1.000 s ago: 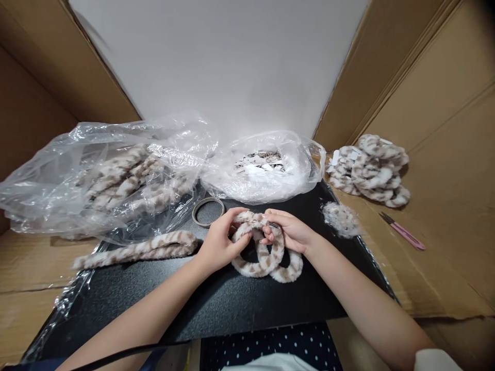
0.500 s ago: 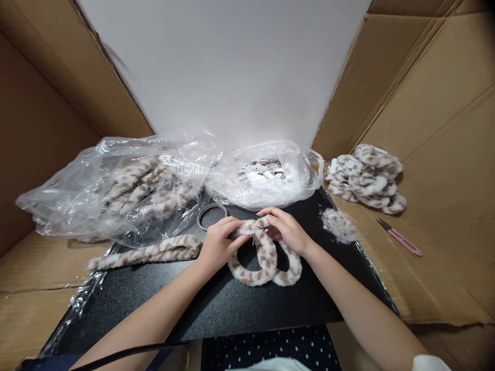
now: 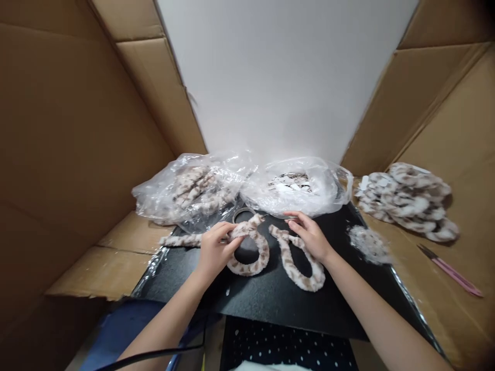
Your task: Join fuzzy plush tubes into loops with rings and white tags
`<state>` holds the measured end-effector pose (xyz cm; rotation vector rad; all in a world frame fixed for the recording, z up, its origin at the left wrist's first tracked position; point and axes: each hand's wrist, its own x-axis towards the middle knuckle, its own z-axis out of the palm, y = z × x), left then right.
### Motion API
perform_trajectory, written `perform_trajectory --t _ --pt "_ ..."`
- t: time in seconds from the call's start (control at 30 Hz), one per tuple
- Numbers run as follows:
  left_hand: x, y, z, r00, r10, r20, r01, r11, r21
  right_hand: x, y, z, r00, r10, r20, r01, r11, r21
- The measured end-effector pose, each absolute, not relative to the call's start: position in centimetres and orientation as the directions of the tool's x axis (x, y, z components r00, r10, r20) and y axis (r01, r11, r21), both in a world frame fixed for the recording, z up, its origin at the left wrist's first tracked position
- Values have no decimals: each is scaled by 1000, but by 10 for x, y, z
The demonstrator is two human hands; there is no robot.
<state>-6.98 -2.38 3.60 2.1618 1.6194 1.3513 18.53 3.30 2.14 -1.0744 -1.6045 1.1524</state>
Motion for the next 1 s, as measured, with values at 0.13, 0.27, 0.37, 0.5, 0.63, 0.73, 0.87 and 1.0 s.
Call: perform_trajectory --t 0.13,0.27,0.37,0.5,0.63,0.73,0.87,1.0 --pt "-128 -60 35 -230 780 581 818 -168 550 167 27 26 -399 893 206 333 350 -875" --pt "-198 -90 34 -513 611 603 835 194 514 126 20 38 -650 737 184 440 563 -699" --pt "-240 -96 36 -616 521 592 788 422 448 84 16 43 -743 656 131 508 681 -528" --pt "-266 -85 36 -646 529 550 746 590 308 37 17 39 -682 725 92 626 644 -439" --pt "-275 -71 31 -671 573 471 732 611 300 27 21 34 -629 771 102 654 596 -467" --pt "-285 -66 30 -678 620 396 734 599 319 42 24 36 -590 798 121 653 560 -510" --pt "-300 -69 36 -659 674 334 748 543 381 65 27 38 -534 837 122 651 499 -572" --pt "-307 -79 44 -689 631 358 719 529 452 79 31 36 -518 850 100 648 466 -603"
